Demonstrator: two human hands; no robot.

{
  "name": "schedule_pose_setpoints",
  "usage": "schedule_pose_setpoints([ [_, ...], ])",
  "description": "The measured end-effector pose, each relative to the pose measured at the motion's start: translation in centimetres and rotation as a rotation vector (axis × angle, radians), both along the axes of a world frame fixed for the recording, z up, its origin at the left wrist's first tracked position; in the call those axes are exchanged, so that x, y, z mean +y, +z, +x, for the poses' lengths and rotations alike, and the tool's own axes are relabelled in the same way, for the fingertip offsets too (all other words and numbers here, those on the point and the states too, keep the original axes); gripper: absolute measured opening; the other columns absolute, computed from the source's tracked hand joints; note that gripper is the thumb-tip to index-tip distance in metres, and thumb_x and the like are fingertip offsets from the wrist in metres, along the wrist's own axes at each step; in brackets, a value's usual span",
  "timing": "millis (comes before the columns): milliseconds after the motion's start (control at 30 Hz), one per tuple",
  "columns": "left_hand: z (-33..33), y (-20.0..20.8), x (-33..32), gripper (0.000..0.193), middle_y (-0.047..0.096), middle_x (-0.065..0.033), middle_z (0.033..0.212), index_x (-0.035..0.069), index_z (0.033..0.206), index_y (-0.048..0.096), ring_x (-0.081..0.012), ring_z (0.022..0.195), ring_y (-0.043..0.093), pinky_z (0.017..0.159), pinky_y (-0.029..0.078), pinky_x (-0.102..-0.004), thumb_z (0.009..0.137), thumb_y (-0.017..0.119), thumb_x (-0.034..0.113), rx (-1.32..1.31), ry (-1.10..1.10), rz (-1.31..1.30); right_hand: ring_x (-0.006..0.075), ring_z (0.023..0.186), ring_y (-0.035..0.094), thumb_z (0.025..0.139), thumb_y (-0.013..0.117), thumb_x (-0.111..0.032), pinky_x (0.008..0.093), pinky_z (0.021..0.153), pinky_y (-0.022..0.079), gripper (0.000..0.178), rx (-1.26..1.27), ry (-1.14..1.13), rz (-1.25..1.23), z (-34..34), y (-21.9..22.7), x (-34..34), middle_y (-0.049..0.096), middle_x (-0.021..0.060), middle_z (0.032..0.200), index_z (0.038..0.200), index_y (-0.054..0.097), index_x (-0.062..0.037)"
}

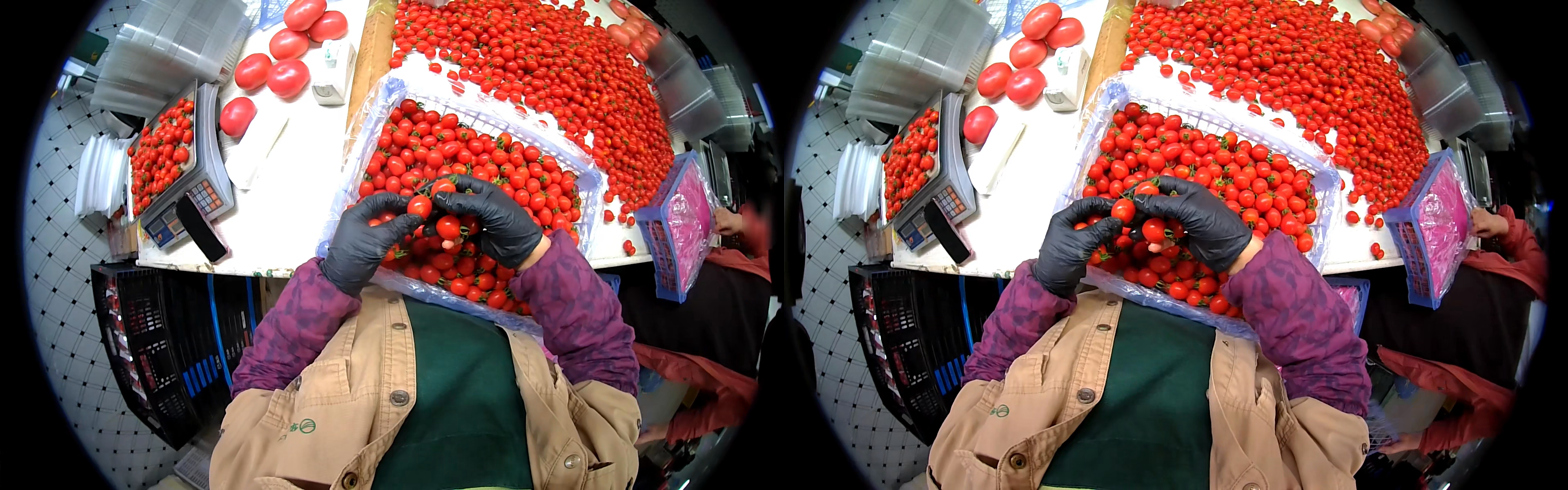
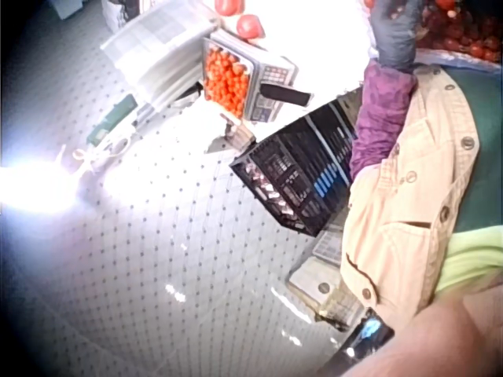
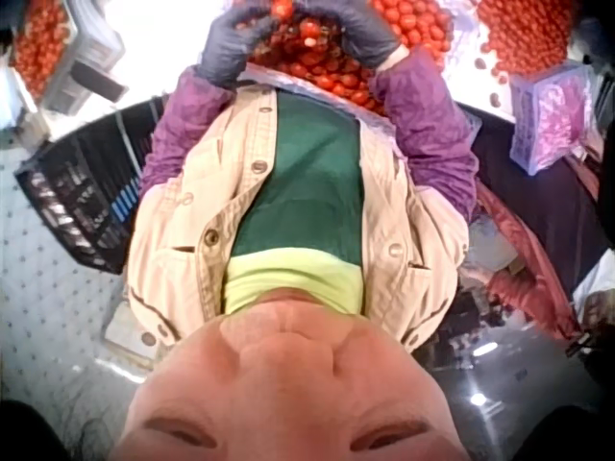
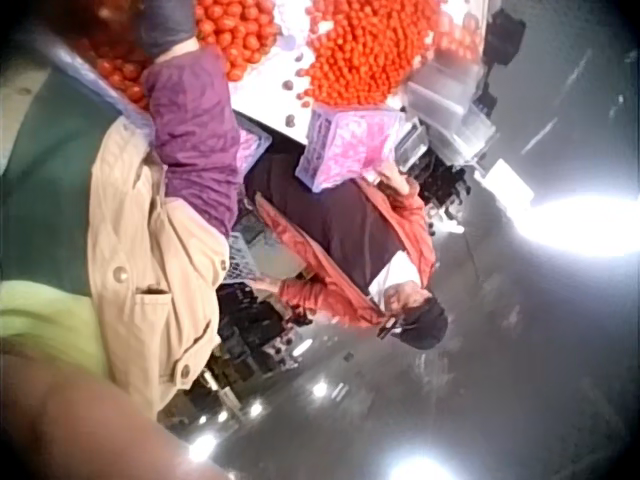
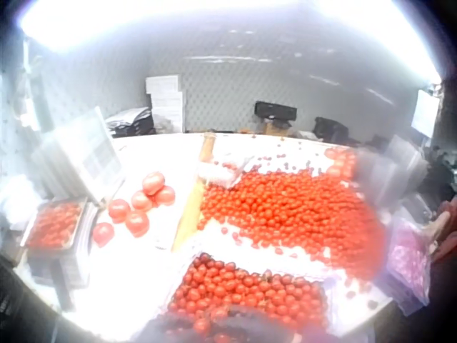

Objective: The person sorts cherry tomatoes from a large tray into smaller plastic containers. They pick individual tomatoes, place them into containers, and occasionally weigh them on a digital scale. The person also handles larger tomatoes and uses a label printer to label the filled containers.

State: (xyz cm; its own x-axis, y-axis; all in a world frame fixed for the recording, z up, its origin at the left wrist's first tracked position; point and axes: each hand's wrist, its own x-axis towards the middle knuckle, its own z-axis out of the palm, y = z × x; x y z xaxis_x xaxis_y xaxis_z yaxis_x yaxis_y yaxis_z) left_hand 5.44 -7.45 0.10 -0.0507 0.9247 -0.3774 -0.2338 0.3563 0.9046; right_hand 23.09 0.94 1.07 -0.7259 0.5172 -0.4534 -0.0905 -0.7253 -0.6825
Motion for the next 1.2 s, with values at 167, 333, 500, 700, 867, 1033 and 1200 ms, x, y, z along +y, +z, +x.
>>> schedule_pose_setpoints([
  [167, -1.9, -0.6, -0.1, 0.028, 0.062, -0.0057, 0.097, 0.001, 0.107, 0.061, -0.0115, 0.086, 0.059, 0.077, 0.050, -0.0250, 0.081, 0.067, 0.006, 0.304, -0.116, 0.107, 0.0151, 0.086, 0.061, 0.087, 0.057, -0.019, 0.0264, 0.069, 0.052, 0.031, -0.099, -0.025, 0.148, -1.1, 1.9, -0.1, 0.061, 0.0078, 0.099, 0.111, 0.054, 0.0006],
  [333, -6.8, 0.1, -1.1, 0.028, 0.061, -0.0070, 0.091, 0.001, 0.107, 0.060, -0.0117, 0.075, 0.058, 0.066, 0.049, -0.0242, 0.082, 0.066, 0.010, 0.226, -0.307, 0.110, 0.0209, 0.091, 0.060, 0.088, 0.053, -0.022, 0.0318, 0.076, 0.052, 0.032, -0.045, -0.236, 0.063, -3.1, 2.1, -1.1, 0.060, 0.0127, 0.101, 0.110, 0.054, 0.0017],
  [500, -13.2, 0.2, -1.5, 0.033, 0.059, -0.0082, 0.094, 0.001, 0.116, 0.053, -0.0124, 0.074, 0.057, 0.056, 0.048, -0.0220, 0.088, 0.056, 0.019, -0.741, 0.079, -0.124, 0.0231, 0.090, 0.061, 0.088, 0.054, -0.023, 0.0309, 0.066, 0.055, 0.033, -0.023, -0.148, -0.070, -8.9, 1.1, -0.5, 0.060, 0.0138, 0.100, 0.110, 0.054, 0.0015],
  [700, -23.8, -0.7, -6.3, 0.019, 0.059, -0.0092, 0.095, 0.002, 0.103, 0.056, -0.0109, 0.072, 0.056, 0.049, 0.046, -0.0200, 0.088, 0.055, 0.013, -0.672, 0.446, 0.016, 0.0235, 0.099, 0.058, 0.088, 0.053, -0.027, 0.0340, 0.074, 0.053, 0.040, -0.021, 0.229, 0.002, -23.8, 3.3, -0.2, 0.058, 0.0117, 0.109, 0.118, 0.052, -0.0012],
  [867, -33.7, -0.8, -9.2, 0.013, 0.060, -0.0035, 0.084, 0.007, 0.096, 0.060, -0.0099, 0.070, 0.057, 0.048, 0.045, -0.0183, 0.085, 0.059, 0.014, -0.639, 0.842, 0.178, 0.0207, 0.103, 0.056, 0.088, 0.056, -0.029, 0.0363, 0.079, 0.050, 0.040, 0.065, 0.401, 0.045, -35.1, 2.3, 0.9, 0.058, 0.0095, 0.111, 0.119, 0.052, -0.0038],
  [1033, -47.4, 0.1, -13.2, 0.016, 0.060, -0.0046, 0.090, 0.007, 0.097, 0.055, -0.0137, 0.080, 0.060, 0.055, 0.053, -0.0233, 0.087, 0.059, 0.019, -0.525, 1.012, 0.457, 0.0202, 0.091, 0.060, 0.086, 0.059, -0.028, 0.0356, 0.074, 0.052, 0.037, -0.028, 0.470, 0.063, -44.0, 3.6, 2.7, 0.060, 0.0096, 0.104, 0.115, 0.056, -0.0047],
  [1200, -55.6, 0.2, -12.4, 0.023, 0.061, -0.0010, 0.091, 0.010, 0.106, 0.059, -0.0120, 0.082, 0.058, 0.059, 0.046, -0.0232, 0.084, 0.061, 0.017, 0.118, 0.989, 0.282, 0.0108, 0.074, 0.056, 0.086, 0.059, -0.026, 0.0303, 0.069, 0.051, 0.030, 0.008, 0.385, 0.418, -52.0, 3.5, 2.7, 0.060, 0.0047, 0.099, 0.110, 0.060, -0.0067],
])
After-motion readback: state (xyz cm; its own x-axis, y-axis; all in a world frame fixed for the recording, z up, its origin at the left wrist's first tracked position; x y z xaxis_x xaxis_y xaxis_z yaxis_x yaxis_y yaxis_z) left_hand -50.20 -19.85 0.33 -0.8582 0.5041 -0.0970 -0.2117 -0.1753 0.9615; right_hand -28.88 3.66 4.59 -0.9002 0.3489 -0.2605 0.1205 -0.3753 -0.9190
